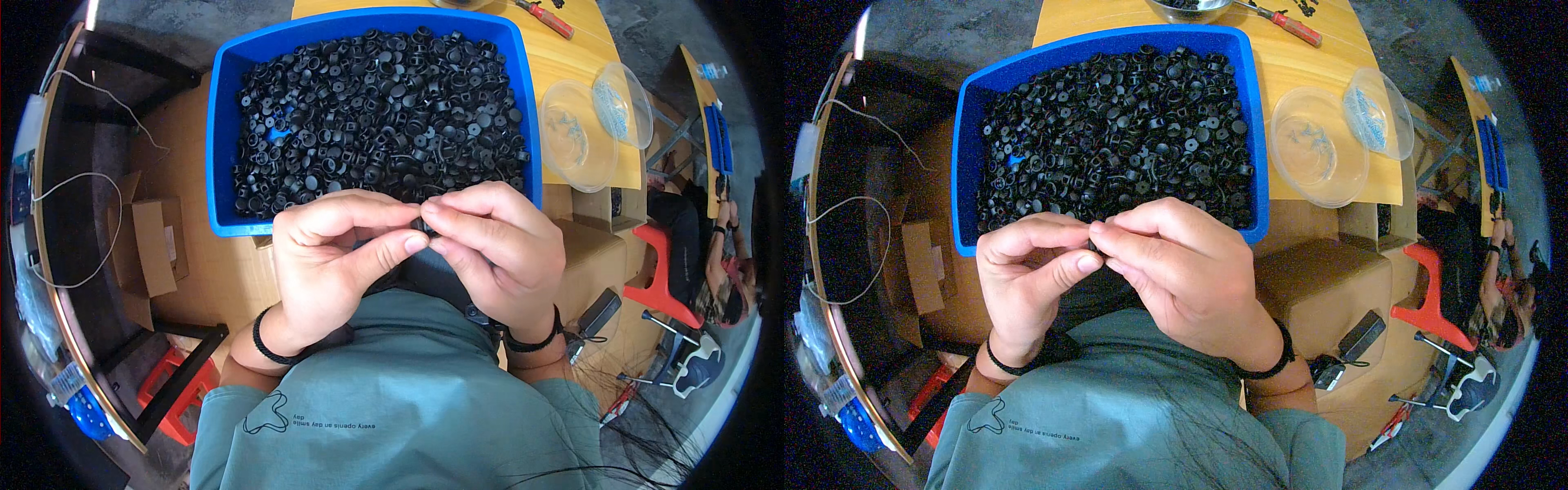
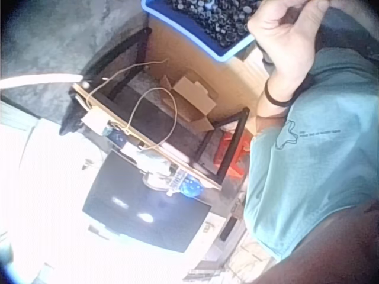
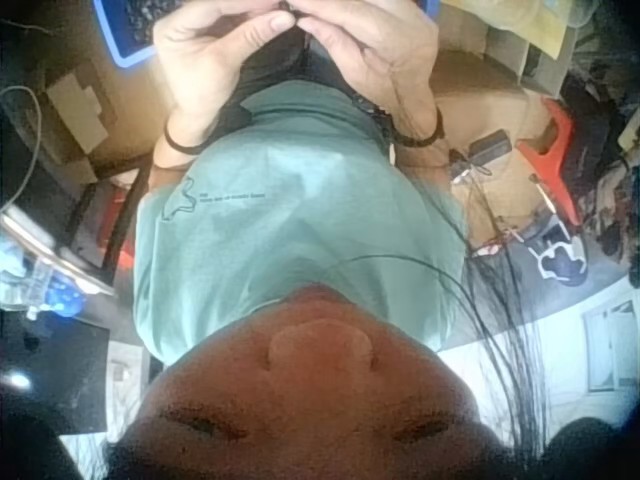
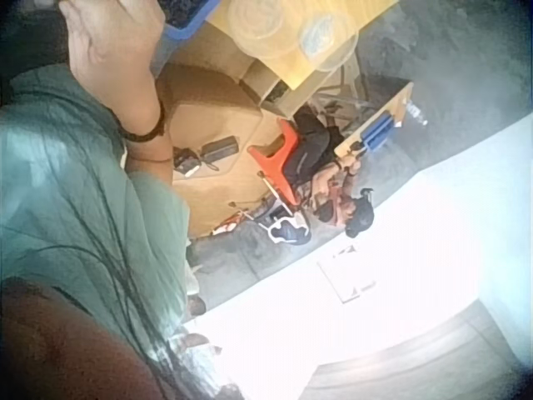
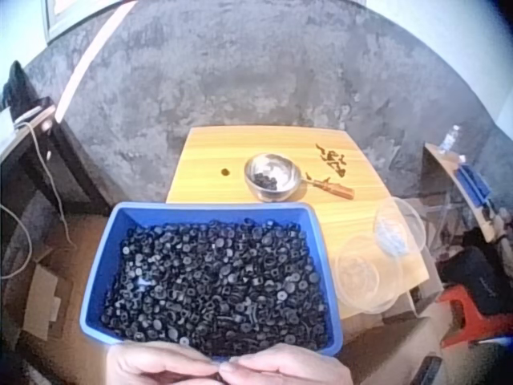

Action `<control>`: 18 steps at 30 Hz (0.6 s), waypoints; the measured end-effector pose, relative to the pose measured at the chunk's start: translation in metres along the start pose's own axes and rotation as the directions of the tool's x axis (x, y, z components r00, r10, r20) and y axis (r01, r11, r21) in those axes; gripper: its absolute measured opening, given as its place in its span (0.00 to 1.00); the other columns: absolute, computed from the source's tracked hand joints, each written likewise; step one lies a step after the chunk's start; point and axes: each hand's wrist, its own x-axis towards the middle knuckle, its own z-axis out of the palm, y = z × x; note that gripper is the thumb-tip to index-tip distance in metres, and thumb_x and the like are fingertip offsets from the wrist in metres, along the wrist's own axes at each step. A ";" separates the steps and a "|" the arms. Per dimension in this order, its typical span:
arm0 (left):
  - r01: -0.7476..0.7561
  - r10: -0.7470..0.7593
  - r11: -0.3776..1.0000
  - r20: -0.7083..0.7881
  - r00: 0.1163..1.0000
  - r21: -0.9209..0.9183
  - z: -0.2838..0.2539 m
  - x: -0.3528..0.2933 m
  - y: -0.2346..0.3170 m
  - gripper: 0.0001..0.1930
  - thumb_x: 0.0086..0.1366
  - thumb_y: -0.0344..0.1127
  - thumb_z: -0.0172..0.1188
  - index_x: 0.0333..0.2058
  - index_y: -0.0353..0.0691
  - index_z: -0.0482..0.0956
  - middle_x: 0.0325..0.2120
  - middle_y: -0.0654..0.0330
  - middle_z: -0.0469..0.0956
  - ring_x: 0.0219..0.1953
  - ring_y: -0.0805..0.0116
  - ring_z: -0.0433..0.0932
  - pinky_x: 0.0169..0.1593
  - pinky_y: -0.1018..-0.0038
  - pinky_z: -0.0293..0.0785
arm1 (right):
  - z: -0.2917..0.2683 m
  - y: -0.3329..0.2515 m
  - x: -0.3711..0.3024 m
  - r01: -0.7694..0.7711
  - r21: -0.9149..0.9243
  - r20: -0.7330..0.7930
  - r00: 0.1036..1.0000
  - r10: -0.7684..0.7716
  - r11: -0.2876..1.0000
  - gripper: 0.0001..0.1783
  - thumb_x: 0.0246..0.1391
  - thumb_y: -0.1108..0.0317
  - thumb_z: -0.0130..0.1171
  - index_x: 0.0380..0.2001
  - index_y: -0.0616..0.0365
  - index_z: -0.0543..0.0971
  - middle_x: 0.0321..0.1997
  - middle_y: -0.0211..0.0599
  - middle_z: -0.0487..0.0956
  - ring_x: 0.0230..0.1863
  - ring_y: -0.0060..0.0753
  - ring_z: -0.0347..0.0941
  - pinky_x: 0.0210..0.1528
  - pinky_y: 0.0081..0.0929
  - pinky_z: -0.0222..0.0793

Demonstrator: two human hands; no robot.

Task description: Assembling small black plastic components by hand from a storage bin.

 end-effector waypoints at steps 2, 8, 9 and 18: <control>0.028 -0.033 0.995 -0.049 0.998 -0.094 0.003 -0.001 -0.003 0.10 0.49 0.19 0.65 0.33 0.30 0.80 0.32 0.53 0.80 0.33 0.71 0.78 0.39 0.78 0.75 | 0.003 0.001 -0.001 -0.002 -0.009 -0.022 1.000 0.002 1.000 0.14 0.38 0.79 0.64 0.34 0.62 0.80 0.31 0.40 0.77 0.29 0.33 0.75 0.28 0.22 0.71; 0.056 -0.075 0.963 -0.063 0.995 -0.265 0.008 -0.005 -0.006 0.10 0.51 0.18 0.63 0.34 0.29 0.78 0.33 0.53 0.79 0.34 0.71 0.78 0.41 0.77 0.76 | 0.010 0.001 -0.007 0.093 -0.106 -0.078 0.992 -0.102 0.990 0.20 0.36 0.78 0.66 0.38 0.63 0.78 0.33 0.41 0.77 0.29 0.36 0.75 0.29 0.25 0.72; 0.062 -0.087 0.955 -0.075 0.993 -0.290 0.009 -0.005 -0.005 0.10 0.51 0.18 0.63 0.34 0.29 0.78 0.32 0.53 0.79 0.34 0.72 0.78 0.41 0.77 0.76 | 0.013 0.000 -0.008 0.095 -0.131 -0.102 0.989 -0.109 0.987 0.21 0.35 0.77 0.66 0.39 0.64 0.78 0.33 0.41 0.77 0.29 0.36 0.75 0.29 0.25 0.72; 0.247 -0.269 0.926 -0.039 0.962 -0.287 0.001 -0.002 -0.009 0.09 0.51 0.16 0.61 0.32 0.34 0.77 0.30 0.57 0.79 0.34 0.74 0.77 0.41 0.79 0.72 | 0.029 0.019 -0.018 0.154 -0.190 -0.197 0.962 -0.191 0.970 0.20 0.35 0.77 0.61 0.38 0.65 0.77 0.31 0.41 0.75 0.26 0.37 0.72 0.25 0.27 0.69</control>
